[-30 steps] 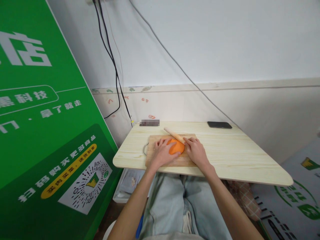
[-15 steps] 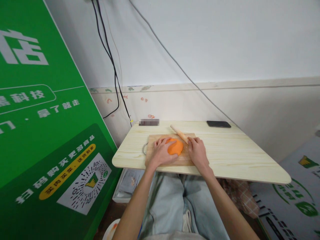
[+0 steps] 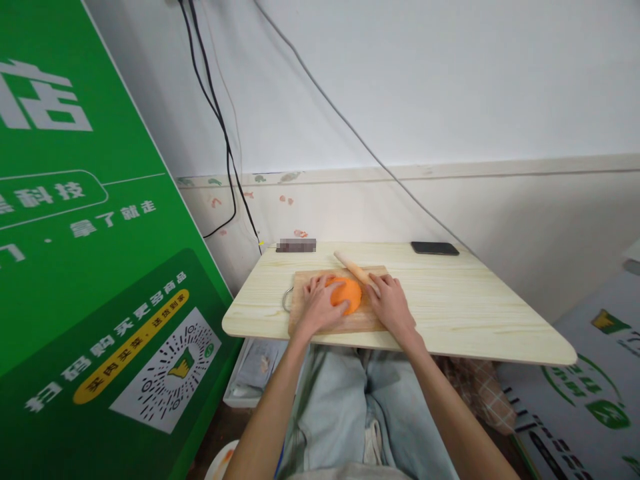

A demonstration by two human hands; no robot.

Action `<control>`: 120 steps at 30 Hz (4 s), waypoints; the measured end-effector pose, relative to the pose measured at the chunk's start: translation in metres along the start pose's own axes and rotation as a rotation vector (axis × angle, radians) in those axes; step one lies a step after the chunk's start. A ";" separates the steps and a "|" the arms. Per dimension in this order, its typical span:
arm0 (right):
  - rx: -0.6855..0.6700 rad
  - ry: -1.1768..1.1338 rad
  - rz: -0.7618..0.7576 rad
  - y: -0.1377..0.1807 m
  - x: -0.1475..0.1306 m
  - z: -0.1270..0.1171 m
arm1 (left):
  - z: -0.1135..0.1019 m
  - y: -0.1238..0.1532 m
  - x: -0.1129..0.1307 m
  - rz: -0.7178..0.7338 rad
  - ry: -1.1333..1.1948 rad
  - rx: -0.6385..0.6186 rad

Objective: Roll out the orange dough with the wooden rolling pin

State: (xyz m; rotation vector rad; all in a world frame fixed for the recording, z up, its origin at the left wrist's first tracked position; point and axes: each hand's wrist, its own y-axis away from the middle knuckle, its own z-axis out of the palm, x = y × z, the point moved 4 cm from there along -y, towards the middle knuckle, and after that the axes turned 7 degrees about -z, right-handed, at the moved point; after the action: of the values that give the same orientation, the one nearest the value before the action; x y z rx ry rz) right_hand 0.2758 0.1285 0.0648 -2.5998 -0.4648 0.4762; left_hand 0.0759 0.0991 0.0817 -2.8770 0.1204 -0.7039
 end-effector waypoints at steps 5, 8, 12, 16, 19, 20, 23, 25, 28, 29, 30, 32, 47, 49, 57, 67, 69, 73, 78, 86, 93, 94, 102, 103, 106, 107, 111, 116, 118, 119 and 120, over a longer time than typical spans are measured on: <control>-0.038 0.049 -0.035 -0.003 -0.006 -0.005 | 0.001 0.001 0.003 0.037 -0.031 -0.039; -0.099 0.098 -0.051 -0.005 -0.012 -0.009 | 0.000 0.002 0.005 0.036 -0.042 -0.036; -0.139 0.156 -0.087 -0.008 -0.020 -0.015 | 0.001 0.002 0.006 0.036 -0.045 -0.044; -0.126 0.197 -0.131 -0.008 -0.027 -0.015 | 0.001 0.001 0.006 0.036 -0.040 -0.035; -0.132 0.220 -0.106 -0.007 -0.032 -0.014 | 0.002 0.000 0.005 0.041 -0.030 -0.036; -0.133 0.228 -0.096 -0.007 -0.033 -0.014 | 0.002 0.000 0.005 0.043 -0.027 -0.036; -0.110 0.243 -0.068 -0.005 -0.037 -0.014 | 0.004 -0.001 0.005 0.042 -0.030 -0.036; -0.085 0.249 -0.046 -0.004 -0.040 -0.014 | 0.005 -0.002 0.004 0.041 -0.039 -0.037; -0.058 0.251 -0.004 -0.001 -0.046 -0.014 | 0.005 -0.002 0.004 0.040 -0.047 -0.032; -0.056 0.252 0.015 0.000 -0.049 -0.013 | 0.005 -0.002 0.004 0.037 -0.047 -0.029; -0.056 0.254 0.035 0.001 -0.052 -0.012 | 0.005 -0.002 0.004 0.034 -0.045 -0.028; -0.055 0.258 0.079 0.002 -0.057 -0.010 | 0.005 -0.002 0.004 0.030 -0.041 -0.028; -0.045 0.313 0.081 0.010 -0.060 -0.010 | 0.005 -0.002 0.003 0.040 -0.028 -0.029; -0.109 0.288 0.042 0.006 -0.047 -0.013 | 0.004 -0.001 0.003 0.046 -0.017 -0.032; -0.208 0.138 0.113 -0.010 -0.014 -0.020 | 0.004 0.002 0.000 0.073 -0.008 -0.041; -0.139 0.131 0.078 -0.001 -0.017 -0.022 | 0.002 0.007 0.007 0.116 -0.067 -0.029; -0.136 0.132 0.069 0.000 -0.016 -0.021 | 0.002 0.007 0.008 0.111 -0.076 -0.017; -0.139 0.123 0.054 0.000 -0.015 -0.019 | 0.002 0.008 0.009 0.111 -0.068 0.004; -0.140 0.112 0.023 0.000 -0.014 -0.016 | 0.003 0.006 0.005 0.136 -0.005 0.028; -0.054 -0.005 0.031 -0.001 0.002 -0.007 | 0.007 0.002 -0.001 0.290 0.319 0.051; 0.071 -0.211 -0.010 -0.001 0.017 0.000 | 0.002 0.005 0.003 0.339 0.297 0.040; 0.067 -0.220 -0.018 0.000 0.017 0.000 | 0.001 0.006 0.004 0.333 0.273 0.045; 0.065 -0.227 -0.010 0.000 0.016 -0.001 | 0.004 0.011 0.009 0.291 0.083 0.080; 0.067 -0.231 -0.009 0.000 0.017 -0.001 | 0.004 0.010 0.008 0.289 0.107 0.089; 0.072 -0.256 -0.010 0.000 0.019 0.000 | 0.003 0.008 0.006 0.341 0.218 0.087; 0.074 -0.266 -0.013 0.000 0.020 0.000 | 0.003 0.008 0.006 0.372 0.249 0.076; 0.079 -0.312 -0.031 0.000 0.020 -0.002 | 0.005 0.009 0.008 0.466 0.284 0.001; 0.052 -0.362 -0.054 0.001 0.015 -0.006 | 0.006 0.011 0.006 0.434 0.296 0.024; 0.041 -0.381 -0.067 0.001 0.013 -0.008 | 0.000 0.010 0.004 0.410 0.316 0.107; 0.037 -0.396 -0.076 0.001 0.013 -0.009 | -0.005 0.009 0.002 0.379 0.317 0.170; 0.030 -0.414 -0.089 0.001 0.013 -0.010 | -0.010 0.006 -0.002 0.333 0.307 0.241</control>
State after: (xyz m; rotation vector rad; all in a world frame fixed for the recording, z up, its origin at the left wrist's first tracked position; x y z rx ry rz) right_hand 0.2913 0.1291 0.0698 -2.4370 -0.6968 0.9885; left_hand 0.0695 0.0918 0.0885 -2.4222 0.5045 -1.0045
